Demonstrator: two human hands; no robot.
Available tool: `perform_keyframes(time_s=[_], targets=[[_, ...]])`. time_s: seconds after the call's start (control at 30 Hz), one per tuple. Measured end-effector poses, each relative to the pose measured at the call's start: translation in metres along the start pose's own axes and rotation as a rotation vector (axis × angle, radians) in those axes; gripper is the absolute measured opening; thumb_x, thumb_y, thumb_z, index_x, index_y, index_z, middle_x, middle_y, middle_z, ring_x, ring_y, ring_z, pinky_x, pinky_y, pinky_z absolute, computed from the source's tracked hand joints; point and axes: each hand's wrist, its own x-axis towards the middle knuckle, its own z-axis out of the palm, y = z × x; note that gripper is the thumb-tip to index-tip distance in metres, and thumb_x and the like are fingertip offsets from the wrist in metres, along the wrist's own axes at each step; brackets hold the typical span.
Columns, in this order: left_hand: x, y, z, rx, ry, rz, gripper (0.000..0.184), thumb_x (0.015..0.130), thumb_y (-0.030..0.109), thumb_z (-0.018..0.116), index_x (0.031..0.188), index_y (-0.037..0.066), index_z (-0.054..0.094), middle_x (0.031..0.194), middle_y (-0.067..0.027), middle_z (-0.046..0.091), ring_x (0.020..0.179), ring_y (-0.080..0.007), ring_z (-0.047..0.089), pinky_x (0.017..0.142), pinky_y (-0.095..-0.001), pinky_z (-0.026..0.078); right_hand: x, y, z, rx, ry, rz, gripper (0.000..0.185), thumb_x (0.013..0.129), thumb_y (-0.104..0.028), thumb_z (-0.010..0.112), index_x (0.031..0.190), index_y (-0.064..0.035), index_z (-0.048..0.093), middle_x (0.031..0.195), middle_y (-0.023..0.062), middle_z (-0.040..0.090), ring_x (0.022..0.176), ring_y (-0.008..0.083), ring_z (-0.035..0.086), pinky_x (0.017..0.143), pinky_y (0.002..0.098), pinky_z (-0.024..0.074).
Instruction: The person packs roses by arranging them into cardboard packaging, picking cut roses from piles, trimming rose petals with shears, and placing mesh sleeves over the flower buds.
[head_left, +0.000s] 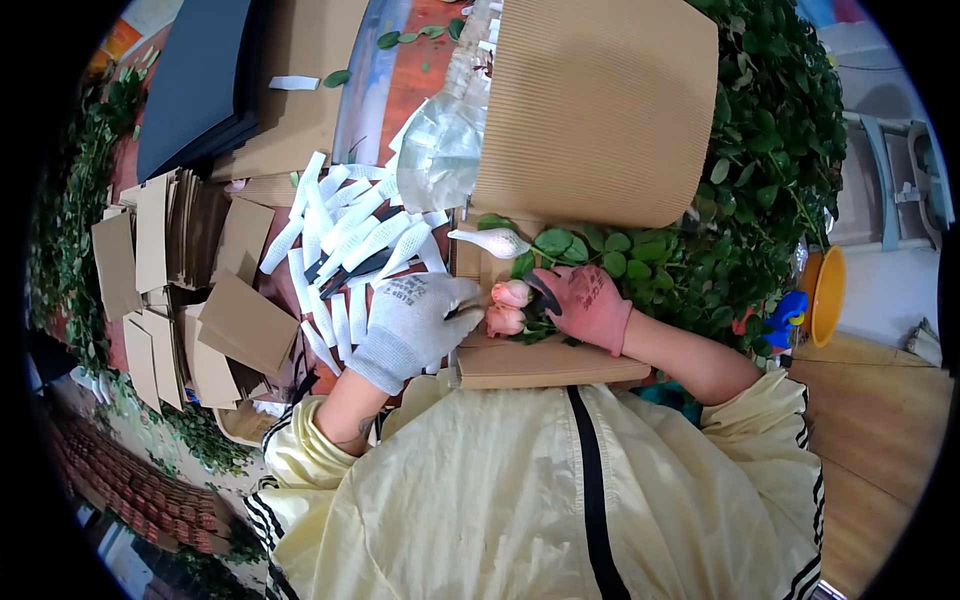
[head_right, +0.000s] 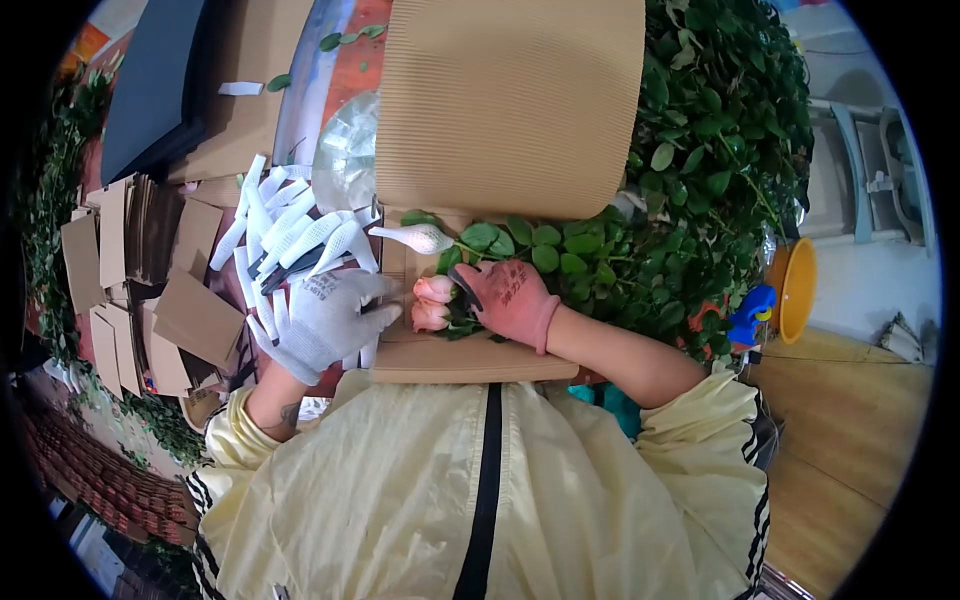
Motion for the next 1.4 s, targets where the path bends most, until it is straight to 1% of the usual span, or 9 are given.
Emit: perform_keyframes(time_s=[0.27, 0.5, 0.63, 0.73, 0.8, 0.93, 1.03, 1.1, 1.4], targets=[[0.026, 0.013, 0.018, -0.081, -0.041, -0.178, 0.021, 0.078, 0.023, 0.062, 0.090, 0.007, 0.065, 0.083, -0.0126, 0.064, 0.078, -0.0296, 0.062, 0.069, -0.0378, 0.048, 0.000, 0.002, 0.006, -0.068, -0.054, 0.030, 0.042, 0.075, -0.026, 0.061, 0.112, -0.0082, 0.053, 0.088, 0.0091, 0.061, 0.076, 0.0263, 0.061, 0.064, 0.0377, 0.0480], [0.026, 0.008, 0.028, -0.125, 0.096, -0.067, 0.016, 0.079, 0.021, 0.063, 0.080, 0.005, 0.061, 0.073, -0.0116, 0.061, 0.065, -0.0275, 0.059, 0.061, -0.0369, 0.046, -0.002, 0.005, 0.010, -0.053, 0.050, -0.020, 0.041, 0.075, -0.025, 0.062, 0.111, -0.0083, 0.054, 0.086, 0.0079, 0.062, 0.074, 0.0270, 0.061, 0.064, 0.0384, 0.0483], [0.019, -0.019, 0.013, -0.648, 0.366, -0.257, 0.008, 0.078, 0.011, 0.065, 0.081, 0.005, 0.061, 0.058, -0.0011, 0.053, 0.053, -0.0060, 0.048, 0.050, -0.0231, 0.039, -0.005, 0.007, 0.012, -0.031, 0.072, -0.032, 0.044, 0.075, -0.021, 0.059, 0.117, -0.0078, 0.052, 0.087, 0.0112, 0.062, 0.078, 0.0286, 0.061, 0.067, 0.0399, 0.0480], [0.009, -0.031, -0.006, -0.650, 0.292, -0.398, 0.013, 0.078, 0.013, 0.066, 0.086, 0.004, 0.062, 0.063, -0.0027, 0.056, 0.055, -0.0082, 0.049, 0.052, -0.0241, 0.041, 0.004, -0.002, -0.006, 0.135, -0.097, 0.090, 0.038, 0.075, -0.018, 0.059, 0.111, -0.0084, 0.053, 0.090, 0.0129, 0.061, 0.079, 0.0320, 0.060, 0.069, 0.0417, 0.0472], [0.007, -0.036, -0.001, -0.340, 0.355, -0.209, 0.017, 0.076, 0.014, 0.065, 0.090, 0.005, 0.062, 0.069, -0.0060, 0.058, 0.060, -0.0157, 0.055, 0.058, -0.0285, 0.044, 0.004, -0.005, -0.007, 0.105, -0.087, 0.066, 0.036, 0.075, -0.016, 0.059, 0.109, -0.0085, 0.053, 0.090, 0.0128, 0.060, 0.079, 0.0330, 0.059, 0.069, 0.0418, 0.0471], [0.011, -0.038, 0.027, -0.317, 0.267, -0.102, 0.018, 0.073, 0.017, 0.061, 0.087, 0.006, 0.061, 0.074, -0.0093, 0.059, 0.074, -0.0285, 0.059, 0.067, -0.0370, 0.045, 0.007, -0.006, -0.006, 0.076, -0.006, 0.030, 0.035, 0.071, -0.012, 0.062, 0.106, -0.0091, 0.055, 0.091, 0.0109, 0.060, 0.079, 0.0325, 0.059, 0.069, 0.0407, 0.0472], [0.004, -0.029, 0.032, -0.329, 0.287, -0.099, 0.015, 0.073, 0.019, 0.062, 0.082, 0.007, 0.060, 0.076, -0.0081, 0.058, 0.075, -0.0266, 0.059, 0.067, -0.0367, 0.045, 0.004, -0.004, -0.001, 0.024, 0.011, 0.011, 0.036, 0.068, -0.009, 0.065, 0.103, -0.0095, 0.056, 0.089, 0.0100, 0.060, 0.079, 0.0314, 0.059, 0.067, 0.0393, 0.0475], [0.004, -0.031, 0.038, -0.340, 0.249, -0.060, 0.016, 0.074, 0.024, 0.061, 0.080, 0.009, 0.060, 0.078, -0.0078, 0.057, 0.077, -0.0260, 0.059, 0.068, -0.0372, 0.044, 0.001, -0.009, -0.004, -0.061, -0.013, 0.030, 0.049, 0.063, -0.007, 0.069, 0.110, -0.0072, 0.055, 0.102, 0.0109, 0.059, 0.094, 0.0301, 0.057, 0.080, 0.0399, 0.0436], [0.010, -0.027, 0.049, -0.311, 0.160, -0.079, 0.016, 0.076, 0.025, 0.058, 0.077, 0.009, 0.061, 0.076, -0.0080, 0.059, 0.075, -0.0280, 0.059, 0.067, -0.0385, 0.044, -0.005, 0.003, 0.002, 0.038, -0.005, 0.058, 0.051, 0.061, -0.007, 0.071, 0.110, -0.0074, 0.055, 0.105, 0.0099, 0.059, 0.096, 0.0289, 0.057, 0.081, 0.0385, 0.0429]])
